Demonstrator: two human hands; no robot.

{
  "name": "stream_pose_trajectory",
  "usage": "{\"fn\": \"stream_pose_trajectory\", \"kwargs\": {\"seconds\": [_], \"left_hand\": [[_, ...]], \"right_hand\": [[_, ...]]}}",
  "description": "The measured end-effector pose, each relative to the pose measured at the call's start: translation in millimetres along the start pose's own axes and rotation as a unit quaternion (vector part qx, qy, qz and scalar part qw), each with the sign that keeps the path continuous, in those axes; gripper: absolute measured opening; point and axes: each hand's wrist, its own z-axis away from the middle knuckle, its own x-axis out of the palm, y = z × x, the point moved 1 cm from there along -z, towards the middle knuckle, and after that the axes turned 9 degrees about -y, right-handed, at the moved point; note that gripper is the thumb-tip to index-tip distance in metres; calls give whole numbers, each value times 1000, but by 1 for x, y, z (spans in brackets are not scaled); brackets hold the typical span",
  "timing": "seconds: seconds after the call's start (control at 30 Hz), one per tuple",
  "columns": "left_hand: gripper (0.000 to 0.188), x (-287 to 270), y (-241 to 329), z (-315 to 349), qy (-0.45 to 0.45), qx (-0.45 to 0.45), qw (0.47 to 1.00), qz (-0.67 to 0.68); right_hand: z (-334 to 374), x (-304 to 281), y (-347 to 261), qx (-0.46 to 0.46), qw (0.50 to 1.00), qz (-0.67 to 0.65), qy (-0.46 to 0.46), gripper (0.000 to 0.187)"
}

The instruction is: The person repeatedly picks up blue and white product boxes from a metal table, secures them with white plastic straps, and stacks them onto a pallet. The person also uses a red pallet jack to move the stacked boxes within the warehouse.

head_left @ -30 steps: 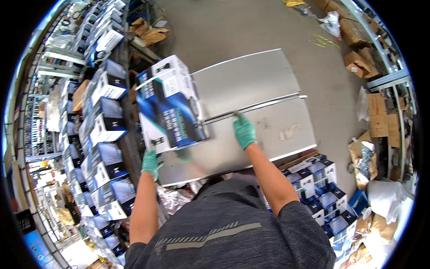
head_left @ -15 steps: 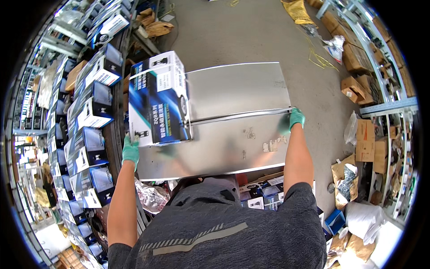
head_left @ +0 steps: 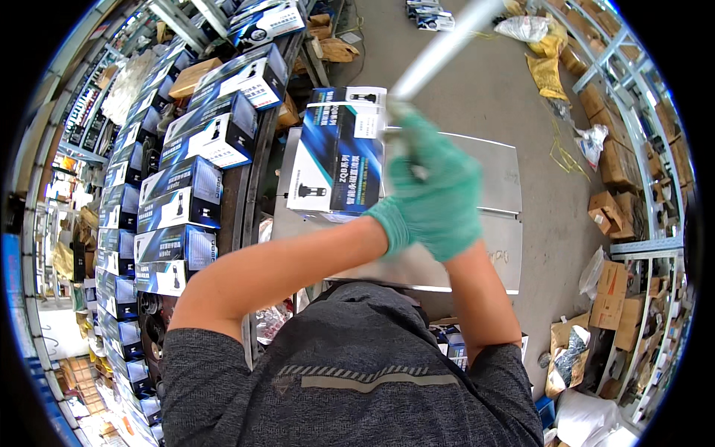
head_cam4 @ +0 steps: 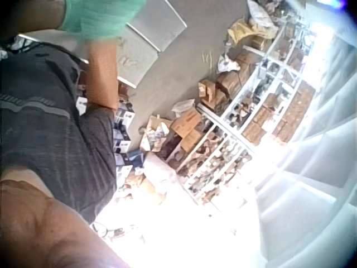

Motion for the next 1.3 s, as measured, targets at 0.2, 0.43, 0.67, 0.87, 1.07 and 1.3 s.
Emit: {"fn": "stream_pose_trajectory", "kwargs": {"seconds": [0.2,0.43,0.67,0.87,1.07,1.3], "left_hand": [[31,30,-113,123,-318,-285,904,-34],[33,46,-194,335,-176,-399,884,-167],[35,25,-226,497,-260,-650,700,-141],[34,41,-240,518,214,-640,657,337],[39,83,-198,367,396,-425,127,804],[43,248,-188,353,454,-491,1,744]], "right_hand": [[-21,75,-7,-63,976,-113,-174,41],[76,154,168,337,926,65,-155,56],[94,224,164,480,846,131,-190,80],[87,234,140,483,831,197,-193,83],[94,231,149,472,839,215,-164,78],[94,238,150,477,836,217,-162,75]]}}
